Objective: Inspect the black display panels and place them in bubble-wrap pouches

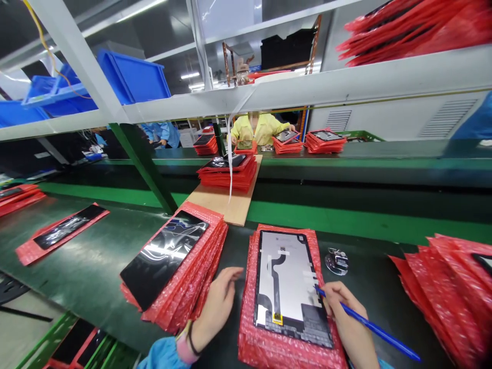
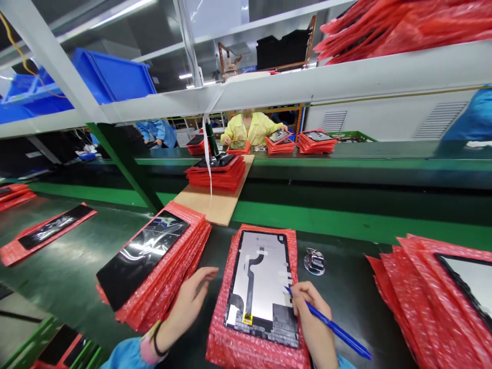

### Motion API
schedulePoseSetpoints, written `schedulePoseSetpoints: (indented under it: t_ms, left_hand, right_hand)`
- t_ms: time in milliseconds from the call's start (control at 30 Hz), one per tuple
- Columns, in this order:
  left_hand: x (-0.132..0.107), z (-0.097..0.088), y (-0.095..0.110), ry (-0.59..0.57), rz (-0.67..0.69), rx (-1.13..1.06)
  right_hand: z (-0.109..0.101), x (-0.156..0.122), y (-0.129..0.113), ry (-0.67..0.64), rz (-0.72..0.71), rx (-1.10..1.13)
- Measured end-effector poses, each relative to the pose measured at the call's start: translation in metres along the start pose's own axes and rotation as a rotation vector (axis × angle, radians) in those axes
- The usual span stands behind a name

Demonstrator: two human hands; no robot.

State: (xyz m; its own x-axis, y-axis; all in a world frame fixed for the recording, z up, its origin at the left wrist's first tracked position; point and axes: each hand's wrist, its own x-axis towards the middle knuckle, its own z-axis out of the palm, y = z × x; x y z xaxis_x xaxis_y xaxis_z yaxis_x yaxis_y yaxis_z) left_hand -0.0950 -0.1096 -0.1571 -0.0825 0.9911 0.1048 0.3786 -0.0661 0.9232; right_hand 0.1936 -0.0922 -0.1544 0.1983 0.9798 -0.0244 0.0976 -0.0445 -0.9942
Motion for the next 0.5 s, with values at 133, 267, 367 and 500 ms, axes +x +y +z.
schedulePoseSetpoints:
  t_ms: [133,267,367,500]
  left_hand:
    - [0.024,0.034,0.037,-0.114,-0.320,-0.454]
    - [0.033,0.031,0.056,-0.218,-0.390,-0.529]
    - [0.034,0.020,0.069,-0.318,-0.479,-0.638]
    - [0.043,0.016,0.073,-0.275,-0.626,-0.728]
  right_hand:
    - [-0.001,-0.002,0.001,0.085,0.023,0.096]
    - [0.003,-0.006,0.005,0.113,0.044,0.298]
    - [0.010,-0.008,0.010,0.136,0.049,0.455]
    - [0.016,-0.008,0.013,0.165,0.059,0.599]
